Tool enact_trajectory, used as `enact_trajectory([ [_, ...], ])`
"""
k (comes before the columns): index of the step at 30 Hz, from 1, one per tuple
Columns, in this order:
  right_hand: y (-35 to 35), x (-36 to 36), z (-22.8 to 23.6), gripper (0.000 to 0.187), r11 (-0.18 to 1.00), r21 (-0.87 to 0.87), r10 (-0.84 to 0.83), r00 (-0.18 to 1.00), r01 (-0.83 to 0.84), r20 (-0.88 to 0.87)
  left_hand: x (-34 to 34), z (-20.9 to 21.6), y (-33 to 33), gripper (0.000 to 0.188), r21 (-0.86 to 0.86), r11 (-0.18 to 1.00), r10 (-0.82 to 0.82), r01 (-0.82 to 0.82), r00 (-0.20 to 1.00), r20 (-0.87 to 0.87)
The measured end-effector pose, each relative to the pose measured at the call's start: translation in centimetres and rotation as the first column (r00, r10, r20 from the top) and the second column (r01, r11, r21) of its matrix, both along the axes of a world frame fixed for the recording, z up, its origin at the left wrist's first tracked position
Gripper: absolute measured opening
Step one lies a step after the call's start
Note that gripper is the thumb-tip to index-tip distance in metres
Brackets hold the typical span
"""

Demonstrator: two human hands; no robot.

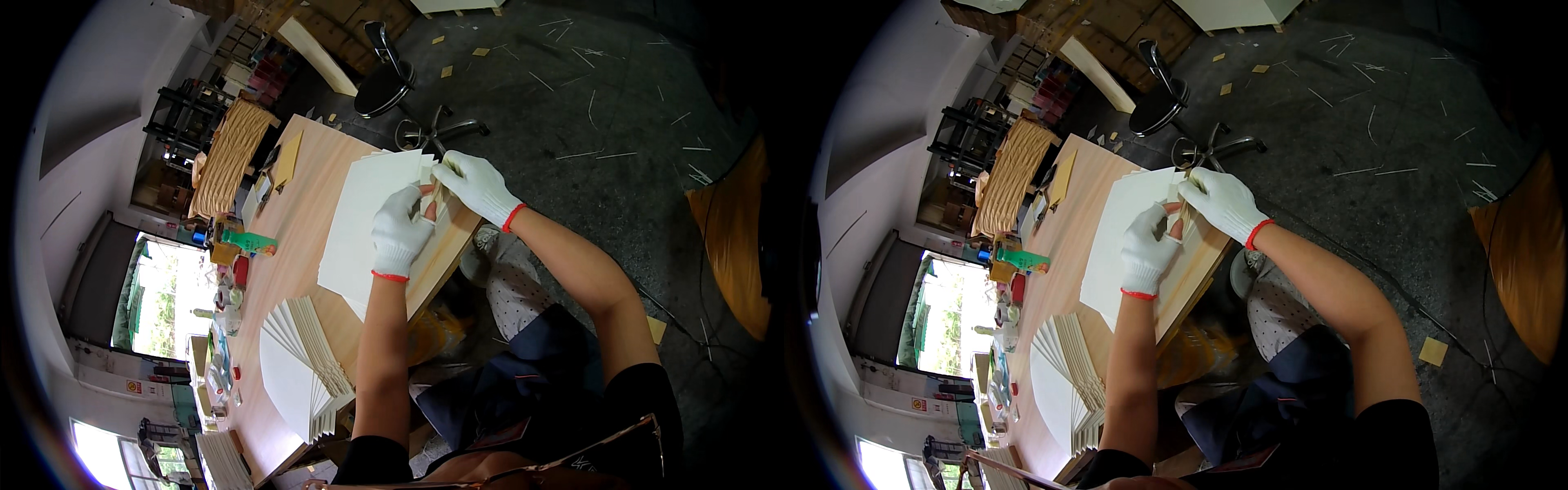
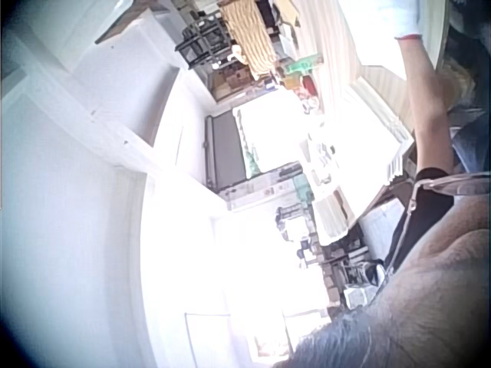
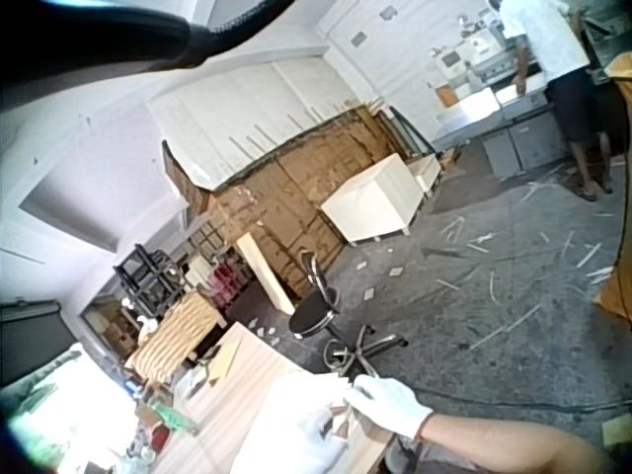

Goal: The person applies glue to the edge of white paper sheets using a small brush and presses them onto a wooden board. The person repeats this process for multiple sheets, stacking them on the table.

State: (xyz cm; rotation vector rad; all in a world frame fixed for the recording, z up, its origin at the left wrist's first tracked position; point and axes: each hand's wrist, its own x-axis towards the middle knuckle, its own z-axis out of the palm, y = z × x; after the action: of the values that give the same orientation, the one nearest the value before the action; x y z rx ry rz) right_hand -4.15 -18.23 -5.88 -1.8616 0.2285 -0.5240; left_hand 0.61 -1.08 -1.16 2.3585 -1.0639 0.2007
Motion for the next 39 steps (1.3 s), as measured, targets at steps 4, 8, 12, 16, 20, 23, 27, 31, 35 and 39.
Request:
enact_trajectory([
  [4,0.1,-1.1,1.3,0.028,0.982,-0.144,-0.104,0.986,0.123,0.130,-1.0,0.4,-0.3,0.028,-0.049,0.993,0.111,-0.109,0.993,0.048],
  [8,0.0,-2.6,1.0,0.022,0.795,-0.601,0.147,0.935,0.083,0.323,0.0,-0.7,0.1,0.032,-0.231,0.970,0.077,-0.076,0.997,-0.004],
  [12,1.7,-3.1,-1.6,0.044,0.724,-0.656,0.140,0.887,0.212,0.441,0.0,-0.3,0.4,0.036,0.007,0.998,0.056,-0.057,0.994,0.093],
  [16,2.0,-3.0,-2.1,0.046,0.741,-0.640,0.119,0.896,0.206,0.427,-0.8,0.1,0.9,0.035,0.061,0.996,-0.070,0.058,0.973,0.222],
  [20,1.8,-3.1,-1.7,0.045,0.764,-0.624,0.160,0.889,0.163,0.429,-0.5,0.0,1.3,0.032,0.104,0.991,-0.112,0.085,0.951,0.288],
  [23,1.7,-3.0,-1.9,0.045,0.773,-0.612,0.160,0.882,0.169,0.444,-0.2,0.6,0.3,0.030,0.175,0.985,-0.028,-0.004,0.983,0.181],
  [27,1.7,-3.1,-1.6,0.041,0.875,-0.476,0.146,0.890,0.087,0.432,0.4,0.4,-0.2,0.029,0.107,0.993,0.041,-0.057,0.988,0.148],
  [31,-0.8,-1.8,-1.1,0.036,0.998,-0.057,0.018,0.986,-0.009,0.163,0.7,-0.3,0.0,0.032,0.104,0.992,0.052,-0.068,0.988,0.144],
  [35,-2.4,-1.1,-0.1,0.031,0.779,-0.626,0.002,0.999,0.026,0.044,0.9,-0.6,0.0,0.036,0.093,0.990,0.100,-0.107,0.992,0.072],
  [39,-3.5,-0.2,0.7,0.029,0.547,-0.830,0.168,0.957,0.110,0.238,0.8,-0.6,-0.1,0.034,0.076,0.993,0.083,-0.090,0.993,0.087],
])
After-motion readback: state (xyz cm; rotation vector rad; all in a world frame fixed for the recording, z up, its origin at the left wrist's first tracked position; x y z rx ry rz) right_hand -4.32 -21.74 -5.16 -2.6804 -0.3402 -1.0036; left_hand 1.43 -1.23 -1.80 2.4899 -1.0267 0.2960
